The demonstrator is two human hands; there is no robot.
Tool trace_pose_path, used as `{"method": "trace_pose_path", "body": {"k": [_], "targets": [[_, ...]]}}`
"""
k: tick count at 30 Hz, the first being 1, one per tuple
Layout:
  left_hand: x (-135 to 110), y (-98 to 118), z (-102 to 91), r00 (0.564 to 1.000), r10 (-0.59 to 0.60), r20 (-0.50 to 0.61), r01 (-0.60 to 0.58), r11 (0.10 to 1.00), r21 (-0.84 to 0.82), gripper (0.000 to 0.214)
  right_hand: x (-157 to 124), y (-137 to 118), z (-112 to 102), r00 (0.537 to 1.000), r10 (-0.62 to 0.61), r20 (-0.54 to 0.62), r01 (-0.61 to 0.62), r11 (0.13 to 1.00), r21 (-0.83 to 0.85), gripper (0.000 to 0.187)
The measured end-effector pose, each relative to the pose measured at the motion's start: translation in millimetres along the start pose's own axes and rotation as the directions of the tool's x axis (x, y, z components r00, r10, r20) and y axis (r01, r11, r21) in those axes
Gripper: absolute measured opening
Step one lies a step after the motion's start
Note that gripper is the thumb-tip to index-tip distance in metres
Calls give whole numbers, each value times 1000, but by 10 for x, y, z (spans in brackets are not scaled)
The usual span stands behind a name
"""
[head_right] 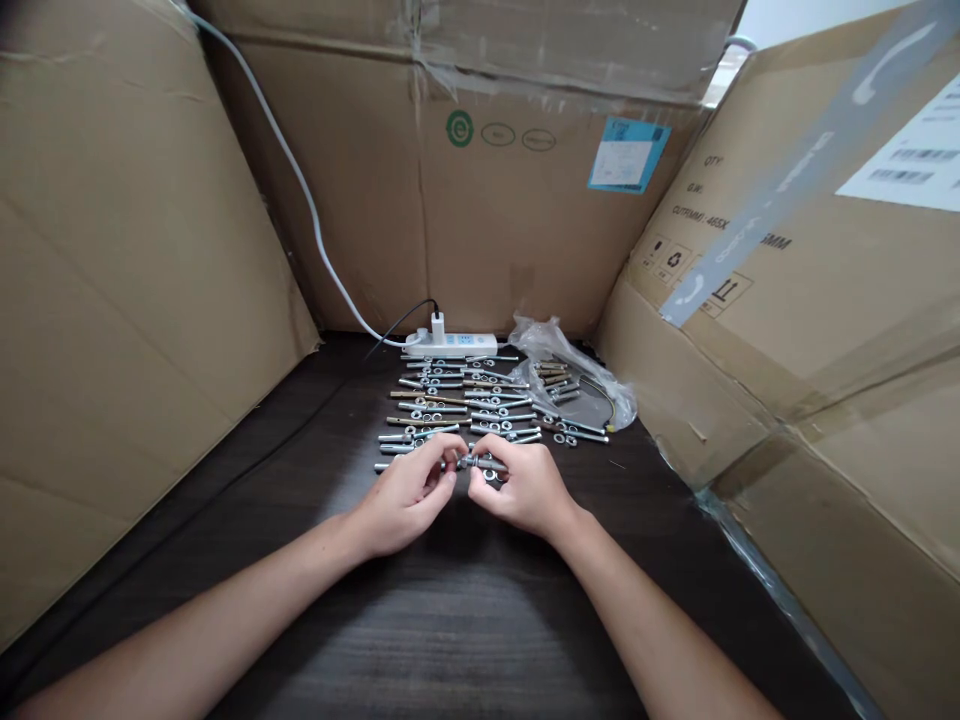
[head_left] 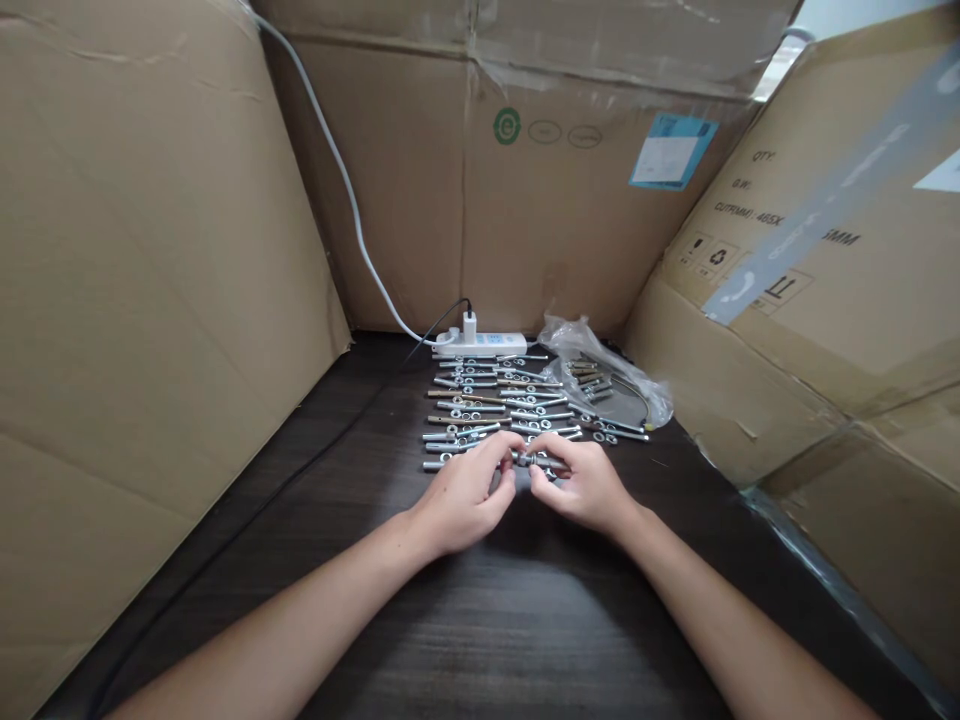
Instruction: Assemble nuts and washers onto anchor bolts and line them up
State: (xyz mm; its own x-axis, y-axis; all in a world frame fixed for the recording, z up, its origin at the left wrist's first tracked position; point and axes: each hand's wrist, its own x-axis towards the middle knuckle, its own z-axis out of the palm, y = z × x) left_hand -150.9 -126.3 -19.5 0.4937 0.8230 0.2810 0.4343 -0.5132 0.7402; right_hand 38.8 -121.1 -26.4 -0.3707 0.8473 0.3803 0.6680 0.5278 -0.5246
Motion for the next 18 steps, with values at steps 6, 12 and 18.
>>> {"method": "trace_pose_path", "body": {"k": [6,12,18], "targets": [[42,-53,97,965,-233,122,263,867,-423,19,-1,-36,-47,995,0,-95,0,1000,-8,14],[70,-30,137,905,-306,295,393,341,-854,20,12,-6,-25,1000,0,-30,-2,998,-69,16],[66,-30,115,930,-288,226,331,399,-855,29,22,16,5,999,37,0,-37,992,-121,17]]}}
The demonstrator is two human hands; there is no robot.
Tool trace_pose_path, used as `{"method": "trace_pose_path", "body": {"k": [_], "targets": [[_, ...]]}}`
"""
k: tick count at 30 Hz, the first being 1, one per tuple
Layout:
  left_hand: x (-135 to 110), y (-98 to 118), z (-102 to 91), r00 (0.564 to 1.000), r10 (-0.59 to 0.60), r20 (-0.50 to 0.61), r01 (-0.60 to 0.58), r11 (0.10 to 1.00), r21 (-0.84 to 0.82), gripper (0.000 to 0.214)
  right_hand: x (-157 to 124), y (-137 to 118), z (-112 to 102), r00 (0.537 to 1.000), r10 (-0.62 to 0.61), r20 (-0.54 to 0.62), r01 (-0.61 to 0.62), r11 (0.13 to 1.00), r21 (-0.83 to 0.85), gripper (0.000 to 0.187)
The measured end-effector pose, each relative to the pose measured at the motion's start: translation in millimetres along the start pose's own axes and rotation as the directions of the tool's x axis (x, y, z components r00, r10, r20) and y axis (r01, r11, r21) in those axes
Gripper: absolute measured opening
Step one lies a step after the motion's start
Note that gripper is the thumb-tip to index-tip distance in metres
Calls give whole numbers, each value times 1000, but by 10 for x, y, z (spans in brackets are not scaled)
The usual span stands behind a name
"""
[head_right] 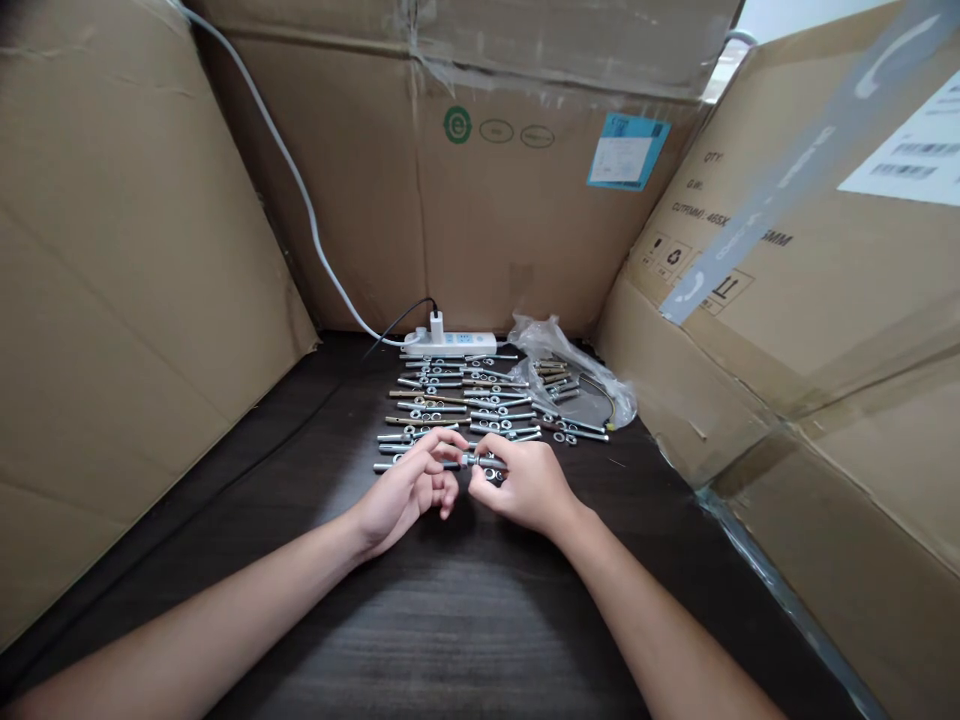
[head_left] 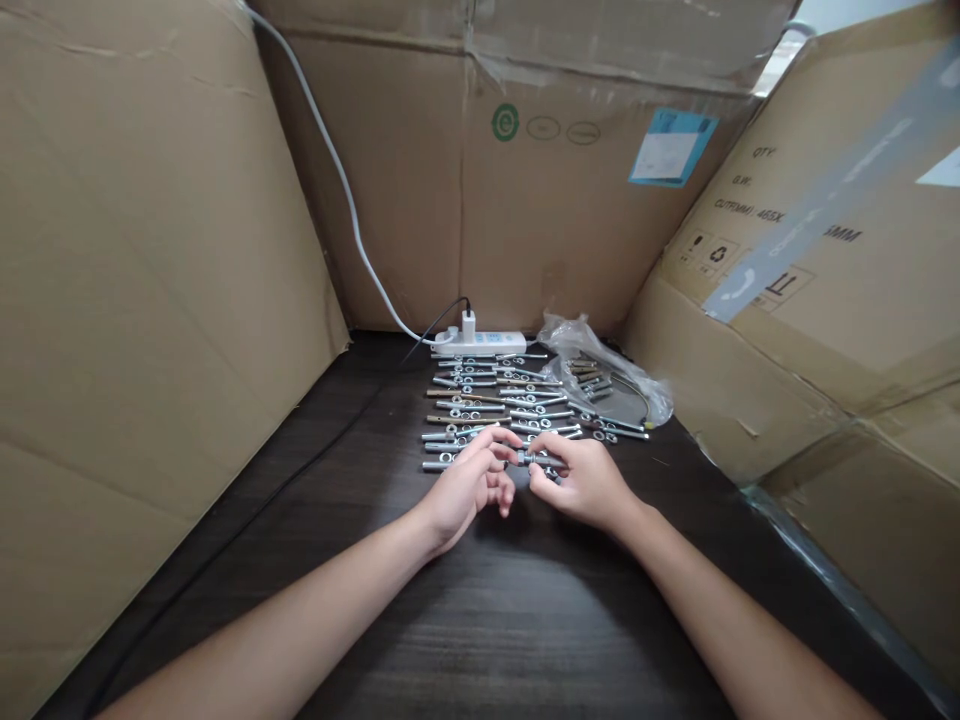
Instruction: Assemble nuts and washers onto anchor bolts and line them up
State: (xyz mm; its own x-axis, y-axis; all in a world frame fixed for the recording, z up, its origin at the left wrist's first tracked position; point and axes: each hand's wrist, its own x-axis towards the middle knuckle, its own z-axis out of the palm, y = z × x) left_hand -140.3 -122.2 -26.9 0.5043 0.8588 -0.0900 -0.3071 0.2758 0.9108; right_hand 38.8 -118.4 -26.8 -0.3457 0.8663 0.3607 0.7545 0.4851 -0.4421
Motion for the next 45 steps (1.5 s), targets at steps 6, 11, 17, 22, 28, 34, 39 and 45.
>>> {"method": "trace_pose_path", "body": {"k": [6,11,17,22,28,34,39,45], "targets": [[-2,-17,1,996,-89,22,90,996,-29,26,6,1,-16,1000,20,20,-20,999,25,16],[10,-62,-22,980,-197,36,199,978,-60,19,-4,-24,-52,999,25,-34,-21,992,120,15],[21,-87,-27,984,-167,61,176,968,-178,16,-7,-24,-35,998,-1,58,-3,997,72,16],[10,-77,-6,981,-188,56,193,974,-118,19,-3,-51,-38,993,-27,117,26,1000,16,15],[3,-67,5,972,-232,42,234,971,-40,22,7,-162,-80,985,-82,150,95,992,-85,14],[-14,-36,18,963,-263,65,264,964,-19,25,-26,-217,-61,981,-95,169,122,980,-155,17],[-7,-37,2,961,-267,66,271,961,-54,21,3,-209,-51,978,-146,151,166,977,-134,18],[13,-70,-27,969,-242,53,246,964,-96,23,-66,-715,-322,974,-171,-148,208,935,287,19]]}}
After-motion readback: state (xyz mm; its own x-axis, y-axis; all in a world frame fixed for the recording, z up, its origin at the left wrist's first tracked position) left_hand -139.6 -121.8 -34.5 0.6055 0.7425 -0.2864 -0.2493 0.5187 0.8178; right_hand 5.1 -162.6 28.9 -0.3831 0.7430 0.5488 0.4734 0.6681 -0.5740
